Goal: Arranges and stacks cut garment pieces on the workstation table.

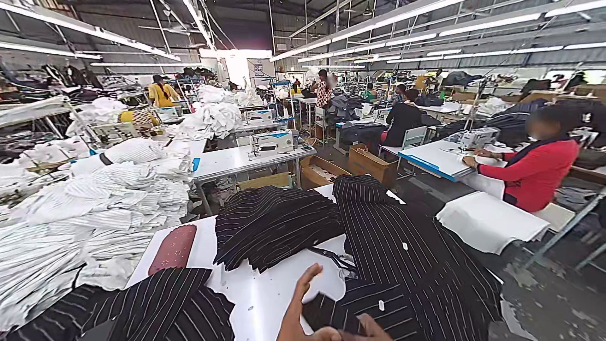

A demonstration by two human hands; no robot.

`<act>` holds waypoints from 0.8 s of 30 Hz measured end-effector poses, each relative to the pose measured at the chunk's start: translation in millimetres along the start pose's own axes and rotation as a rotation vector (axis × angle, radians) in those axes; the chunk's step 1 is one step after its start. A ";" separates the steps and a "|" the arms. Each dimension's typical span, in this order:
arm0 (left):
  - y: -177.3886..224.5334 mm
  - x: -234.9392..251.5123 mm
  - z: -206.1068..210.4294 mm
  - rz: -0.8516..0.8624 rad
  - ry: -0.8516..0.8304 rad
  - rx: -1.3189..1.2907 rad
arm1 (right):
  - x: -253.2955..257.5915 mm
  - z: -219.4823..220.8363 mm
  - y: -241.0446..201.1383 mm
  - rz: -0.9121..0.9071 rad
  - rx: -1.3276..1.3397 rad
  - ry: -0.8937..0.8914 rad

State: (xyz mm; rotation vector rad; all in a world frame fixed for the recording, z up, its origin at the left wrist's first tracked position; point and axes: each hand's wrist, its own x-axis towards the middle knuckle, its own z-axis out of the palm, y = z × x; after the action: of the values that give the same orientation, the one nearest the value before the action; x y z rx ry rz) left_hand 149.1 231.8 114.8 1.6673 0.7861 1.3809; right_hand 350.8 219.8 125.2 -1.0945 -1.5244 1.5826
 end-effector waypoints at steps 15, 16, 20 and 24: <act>56.3 -75.5 -45.6 0.052 0.359 0.015 | -121.9 -125.7 -93.2 -0.562 -0.175 0.976; 78.2 -79.5 -54.0 0.115 0.438 -0.018 | -126.1 -127.3 -85.0 -0.584 -0.185 0.895; 137.5 -80.2 -86.1 0.242 0.419 0.076 | -122.9 -117.4 -69.3 -0.783 0.039 0.666; 75.7 -84.1 -101.4 0.367 0.552 0.209 | -51.3 -109.8 -64.7 -0.442 0.452 0.665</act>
State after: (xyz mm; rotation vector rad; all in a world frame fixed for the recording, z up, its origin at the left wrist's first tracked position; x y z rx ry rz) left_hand 30.0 143.6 148.8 1.6577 0.9873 2.1324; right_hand 466.2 226.4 199.4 -0.8276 -0.8288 1.0324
